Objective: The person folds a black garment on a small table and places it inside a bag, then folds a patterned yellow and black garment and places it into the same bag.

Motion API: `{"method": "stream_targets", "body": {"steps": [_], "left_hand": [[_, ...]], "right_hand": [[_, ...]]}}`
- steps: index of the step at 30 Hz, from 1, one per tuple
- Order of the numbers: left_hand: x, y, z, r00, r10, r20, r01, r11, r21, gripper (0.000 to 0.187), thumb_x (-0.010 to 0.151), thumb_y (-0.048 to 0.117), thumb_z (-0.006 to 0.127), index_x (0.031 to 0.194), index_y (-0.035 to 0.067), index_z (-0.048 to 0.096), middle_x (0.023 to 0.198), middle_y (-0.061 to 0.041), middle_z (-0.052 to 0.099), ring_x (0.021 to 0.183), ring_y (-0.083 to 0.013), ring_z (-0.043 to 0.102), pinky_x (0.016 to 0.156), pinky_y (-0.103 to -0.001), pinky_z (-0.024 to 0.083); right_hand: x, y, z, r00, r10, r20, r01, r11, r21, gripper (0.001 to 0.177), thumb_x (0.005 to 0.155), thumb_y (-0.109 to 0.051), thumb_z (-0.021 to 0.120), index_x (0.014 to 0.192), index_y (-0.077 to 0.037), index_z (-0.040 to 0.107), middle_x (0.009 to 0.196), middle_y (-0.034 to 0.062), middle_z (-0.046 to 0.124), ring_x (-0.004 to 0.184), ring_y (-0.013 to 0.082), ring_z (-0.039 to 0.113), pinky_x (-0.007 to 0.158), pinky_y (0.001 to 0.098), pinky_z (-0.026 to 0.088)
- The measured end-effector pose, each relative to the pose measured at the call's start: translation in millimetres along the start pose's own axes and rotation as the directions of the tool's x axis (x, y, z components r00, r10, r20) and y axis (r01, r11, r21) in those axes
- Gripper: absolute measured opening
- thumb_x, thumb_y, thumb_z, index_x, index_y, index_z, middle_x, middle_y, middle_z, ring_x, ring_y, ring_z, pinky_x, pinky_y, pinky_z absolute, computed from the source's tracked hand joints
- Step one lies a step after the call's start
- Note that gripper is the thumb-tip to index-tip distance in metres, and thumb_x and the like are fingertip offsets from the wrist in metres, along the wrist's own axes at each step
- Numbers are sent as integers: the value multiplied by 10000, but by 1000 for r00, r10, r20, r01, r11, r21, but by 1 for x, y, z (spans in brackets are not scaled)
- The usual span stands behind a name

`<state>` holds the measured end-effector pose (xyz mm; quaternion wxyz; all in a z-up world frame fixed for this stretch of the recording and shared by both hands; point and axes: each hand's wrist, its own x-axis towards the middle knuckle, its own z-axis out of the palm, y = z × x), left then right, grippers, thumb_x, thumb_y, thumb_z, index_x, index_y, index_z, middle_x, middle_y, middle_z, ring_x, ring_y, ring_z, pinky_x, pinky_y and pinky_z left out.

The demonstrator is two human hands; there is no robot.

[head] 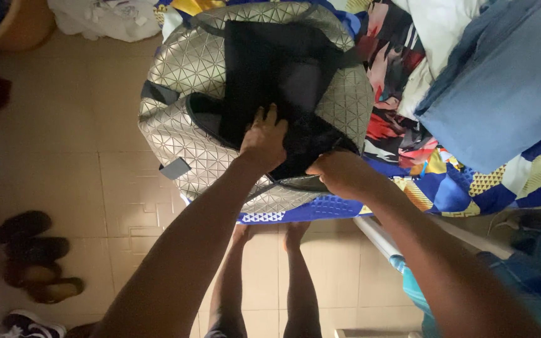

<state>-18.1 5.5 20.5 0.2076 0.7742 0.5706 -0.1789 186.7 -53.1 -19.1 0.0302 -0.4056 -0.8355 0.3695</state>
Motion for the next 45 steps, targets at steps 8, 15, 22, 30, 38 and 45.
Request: {"method": "stream_targets", "body": {"steps": [8, 15, 22, 30, 38, 45], "left_hand": [[-16, -1, 26, 965, 186, -184, -167, 979, 118, 440, 722, 69, 708, 1161, 55, 670, 1181, -102, 566, 1187, -288, 554, 1021, -491, 487], [3, 6, 22, 938, 333, 97, -330, 943, -44, 431, 707, 71, 690, 1137, 79, 727, 1086, -171, 730, 1077, -352, 670, 941, -460, 530], [41, 13, 100, 932, 202, 302, -138, 966, -221, 278, 883, 140, 639, 1118, 85, 777, 1146, -183, 738, 1047, -350, 714, 865, -467, 572], [45, 16, 233, 998, 59, 2, -41, 709, -704, 278, 956, 239, 590, 1076, 71, 777, 1053, -179, 750, 946, -282, 702, 821, -429, 529], [15, 19, 157, 958, 166, 233, 202, 184, -962, 388, 976, 348, 569, 1264, 117, 690, 1198, -13, 725, 1091, -150, 634, 1011, -324, 464], [53, -8, 169, 934, 122, 336, 82, 842, -534, 349, 932, 212, 599, 1214, 56, 731, 1173, -201, 722, 1052, -351, 689, 932, -435, 531]], "right_hand": [[-3, -19, -10, 989, -16, -144, -3, 992, -128, 298, 837, -60, 599, 1014, -200, 795, 881, 138, 743, 870, 321, 717, 819, 469, 542], [-17, -30, -38, 999, -32, -42, 17, 949, -315, 202, 853, -143, 601, 909, -190, 789, 832, 93, 749, 837, 300, 725, 803, 479, 524], [-4, -32, -56, 1000, 16, 15, -11, 956, -295, 218, 843, -169, 610, 922, -234, 803, 800, 100, 744, 810, 313, 725, 841, 475, 513], [6, -28, -43, 993, 1, 115, 27, 969, -246, 248, 716, -57, 633, 835, -198, 799, 771, 90, 727, 862, 306, 720, 803, 483, 522], [35, -49, -74, 924, 301, -235, -343, 925, -164, 256, 864, -242, 632, 1036, -71, 715, 1082, 185, 695, 1099, 388, 627, 902, 544, 504], [69, -2, -48, 624, 697, -353, -780, 529, -334, 763, 791, -311, 601, 1477, -49, 396, 1440, 359, 457, 1276, 541, 465, 830, 759, 489]]}}
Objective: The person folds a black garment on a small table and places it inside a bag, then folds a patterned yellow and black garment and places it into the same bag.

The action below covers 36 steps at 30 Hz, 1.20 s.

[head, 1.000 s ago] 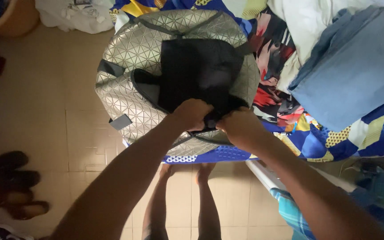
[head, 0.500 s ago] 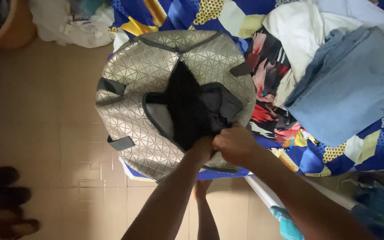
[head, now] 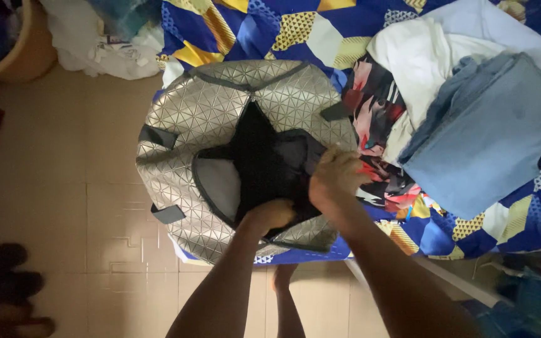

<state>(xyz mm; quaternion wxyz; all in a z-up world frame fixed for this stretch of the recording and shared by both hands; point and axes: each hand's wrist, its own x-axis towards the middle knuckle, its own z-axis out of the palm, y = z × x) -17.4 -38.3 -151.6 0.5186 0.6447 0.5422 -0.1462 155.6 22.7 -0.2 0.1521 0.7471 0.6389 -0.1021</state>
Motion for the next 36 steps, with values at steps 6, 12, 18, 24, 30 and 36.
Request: {"method": "stream_targets", "body": {"steps": [6, 12, 18, 24, 30, 36], "left_hand": [[-61, 103, -56, 639, -280, -717, 126, 957, -262, 317, 939, 157, 551, 1228, 78, 654, 1298, -152, 708, 1146, -352, 697, 989, -457, 564], [-92, 149, -87, 918, -65, -392, 260, 843, 471, 1039, 866, 293, 732, 1641, 220, 45, 1649, -179, 133, 1509, -403, 153, 1226, -605, 147], [-38, 114, -71, 936, 74, -343, 209, 670, 713, 1010, 879, 212, 713, 1634, 408, 72, 1706, -168, -43, 1532, -414, 131, 1197, -687, 100], [11, 91, -64, 920, 218, -326, 179, 506, 844, 1037, 828, 133, 756, 1627, 468, 186, 1709, -182, -172, 1528, -504, -21, 1124, -747, 53], [18, 64, -51, 829, 390, -400, -18, 735, 678, 877, 879, 321, 677, 1622, 410, 219, 1686, -195, -94, 1494, -500, -45, 1081, -807, 5], [-58, 60, -49, 734, -22, -679, -101, 985, -141, 770, 892, 397, 657, 1537, 134, 329, 1485, -202, 433, 1401, -424, 423, 1187, -577, 355]], "right_hand": [[8, 26, 20, 972, -62, -226, 109, 974, 200, 324, 882, -163, 632, 1199, -95, 656, 1219, 160, 619, 1038, 363, 688, 823, 506, 561], [38, 76, 14, 949, 216, -229, -52, 825, 563, 269, 921, -305, 685, 921, -38, 725, 885, 245, 719, 856, 432, 712, 774, 524, 570], [18, 75, -14, 953, 176, -248, 25, 768, 640, 254, 917, -291, 661, 882, -47, 719, 856, 243, 705, 830, 484, 674, 745, 576, 532], [9, 71, -17, 928, 96, -361, 139, 808, 572, 241, 942, -270, 648, 948, -33, 689, 931, 220, 700, 856, 465, 666, 711, 591, 504], [-39, 22, -40, 668, 51, -742, 552, 634, 541, 250, 882, -55, 579, 1125, 3, 603, 1098, 266, 618, 1045, 482, 600, 913, 550, 479], [1, -80, 40, 976, 92, 198, -218, 481, 849, 561, 946, -416, 584, 1279, 29, 514, 1259, 389, 553, 1166, 542, 570, 1031, 562, 478]]}}
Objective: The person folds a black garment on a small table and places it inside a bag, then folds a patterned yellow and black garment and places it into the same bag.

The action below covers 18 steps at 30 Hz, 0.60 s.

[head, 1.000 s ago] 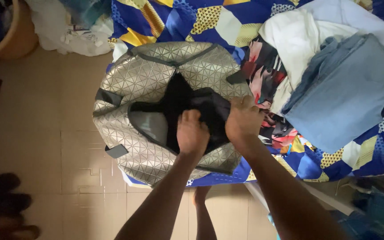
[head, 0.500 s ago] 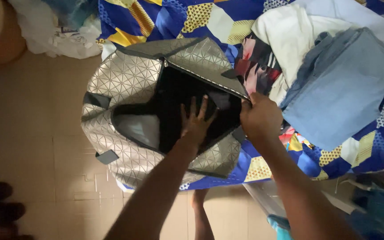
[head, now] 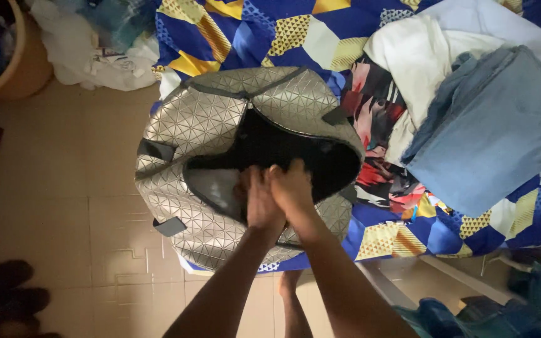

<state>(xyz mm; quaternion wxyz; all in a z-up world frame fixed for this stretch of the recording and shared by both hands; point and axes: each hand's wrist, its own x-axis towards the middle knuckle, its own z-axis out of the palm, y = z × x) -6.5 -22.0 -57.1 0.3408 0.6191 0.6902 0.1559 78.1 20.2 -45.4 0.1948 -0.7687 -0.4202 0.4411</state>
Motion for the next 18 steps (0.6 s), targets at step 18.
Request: {"method": "stream_targets", "body": {"steps": [18], "left_hand": [[1, 62, -68, 799, -533, 278, 312, 763, 566, 1106, 791, 501, 859, 1605, 198, 175, 1620, -242, 161, 1466, -421, 275, 1216, -467, 303]], "right_hand": [[103, 95, 22, 961, 211, -176, -238, 960, -149, 867, 985, -675, 446, 1433, 67, 441, 1414, 382, 467, 1228, 544, 528, 1054, 562, 424]]}}
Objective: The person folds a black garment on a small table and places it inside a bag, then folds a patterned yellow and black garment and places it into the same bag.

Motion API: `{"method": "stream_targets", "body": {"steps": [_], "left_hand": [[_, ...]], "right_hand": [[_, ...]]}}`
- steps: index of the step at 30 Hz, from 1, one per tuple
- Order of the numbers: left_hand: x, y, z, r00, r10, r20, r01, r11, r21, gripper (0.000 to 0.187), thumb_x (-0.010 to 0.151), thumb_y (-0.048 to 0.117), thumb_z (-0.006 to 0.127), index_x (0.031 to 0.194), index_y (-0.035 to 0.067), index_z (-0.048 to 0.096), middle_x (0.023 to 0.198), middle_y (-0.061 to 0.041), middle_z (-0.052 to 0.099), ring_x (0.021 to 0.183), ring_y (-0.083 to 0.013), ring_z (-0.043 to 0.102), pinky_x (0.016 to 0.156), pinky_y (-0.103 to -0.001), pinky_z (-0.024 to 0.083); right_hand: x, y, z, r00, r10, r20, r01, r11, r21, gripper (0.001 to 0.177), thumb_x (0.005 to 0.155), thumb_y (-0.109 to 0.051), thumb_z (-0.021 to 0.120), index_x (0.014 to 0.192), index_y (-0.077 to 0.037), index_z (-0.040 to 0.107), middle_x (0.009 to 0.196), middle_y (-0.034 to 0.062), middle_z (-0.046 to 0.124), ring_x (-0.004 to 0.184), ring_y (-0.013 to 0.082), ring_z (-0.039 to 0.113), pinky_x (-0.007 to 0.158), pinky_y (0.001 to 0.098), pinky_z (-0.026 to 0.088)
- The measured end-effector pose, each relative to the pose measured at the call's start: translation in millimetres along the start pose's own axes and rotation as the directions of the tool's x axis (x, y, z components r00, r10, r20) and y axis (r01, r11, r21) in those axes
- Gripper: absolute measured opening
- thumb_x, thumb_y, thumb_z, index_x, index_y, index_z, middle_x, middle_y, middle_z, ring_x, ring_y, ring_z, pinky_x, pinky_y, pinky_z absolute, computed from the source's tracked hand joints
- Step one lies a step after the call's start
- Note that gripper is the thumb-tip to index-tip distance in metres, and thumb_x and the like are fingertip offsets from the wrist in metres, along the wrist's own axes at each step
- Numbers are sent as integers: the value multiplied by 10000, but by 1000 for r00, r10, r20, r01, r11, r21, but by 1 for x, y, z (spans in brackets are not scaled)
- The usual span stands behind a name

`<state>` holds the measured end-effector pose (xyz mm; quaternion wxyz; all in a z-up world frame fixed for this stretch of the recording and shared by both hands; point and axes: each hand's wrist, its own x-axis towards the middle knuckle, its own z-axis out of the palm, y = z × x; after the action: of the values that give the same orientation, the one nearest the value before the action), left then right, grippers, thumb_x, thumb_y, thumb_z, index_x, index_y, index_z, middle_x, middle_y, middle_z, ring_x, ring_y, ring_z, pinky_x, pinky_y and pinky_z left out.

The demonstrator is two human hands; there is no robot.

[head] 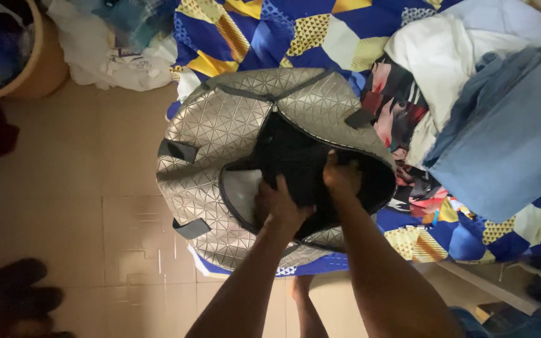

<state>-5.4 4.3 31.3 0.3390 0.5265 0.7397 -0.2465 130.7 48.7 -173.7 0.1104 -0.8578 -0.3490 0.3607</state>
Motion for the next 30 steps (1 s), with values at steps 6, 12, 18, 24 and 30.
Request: {"method": "stream_targets", "body": {"steps": [6, 12, 18, 24, 30], "left_hand": [[30, -8, -5, 743, 375, -555, -371, 920, 125, 995, 850, 407, 754, 1615, 135, 178, 1677, -222, 123, 1517, -433, 178, 1182, -584, 239], [84, -8, -10, 830, 496, -254, -418, 856, 306, 910, 907, 430, 672, 1614, 158, 166, 1701, -90, 23, 1563, -364, 10, 1183, -639, 155], [87, -2, -10, 857, 444, -262, -385, 889, 248, 875, 836, 377, 709, 1572, 156, 292, 1668, -101, 154, 1535, -364, 62, 1189, -634, 154], [36, 9, -27, 537, 396, -745, -633, 773, -44, 329, 890, 145, 650, 1206, 57, 681, 1294, -171, 675, 1347, -378, 528, 1153, -572, 339], [-39, 53, -22, 529, 466, -710, -764, 625, -159, 302, 875, 116, 694, 1157, 8, 688, 1173, -203, 710, 1116, -382, 673, 965, -438, 522]], "right_hand": [[-77, -29, -27, 957, -131, -258, 148, 988, 46, 791, 1026, -664, 416, 1436, 3, 521, 1388, 343, 574, 1282, 509, 562, 1090, 567, 470], [-40, -41, -32, 965, -236, -111, 229, 971, -75, 632, 1030, -593, 406, 1432, -126, 544, 1442, 255, 539, 1247, 522, 537, 1005, 614, 464], [-69, -32, -49, 840, -498, -217, 506, 862, -21, 534, 1041, -474, 447, 1325, -60, 629, 1310, 261, 620, 1189, 492, 561, 974, 590, 461], [-143, -23, -143, 900, -423, 108, 200, 620, 759, 598, 1023, -485, 511, 1377, -28, 666, 1193, 167, 763, 1042, 335, 697, 920, 402, 508], [-153, 49, -221, 927, -369, 67, 22, 231, 973, 699, 1004, -507, 466, 1459, 24, 460, 1193, 214, 727, 1113, 284, 714, 989, 404, 535]]}}
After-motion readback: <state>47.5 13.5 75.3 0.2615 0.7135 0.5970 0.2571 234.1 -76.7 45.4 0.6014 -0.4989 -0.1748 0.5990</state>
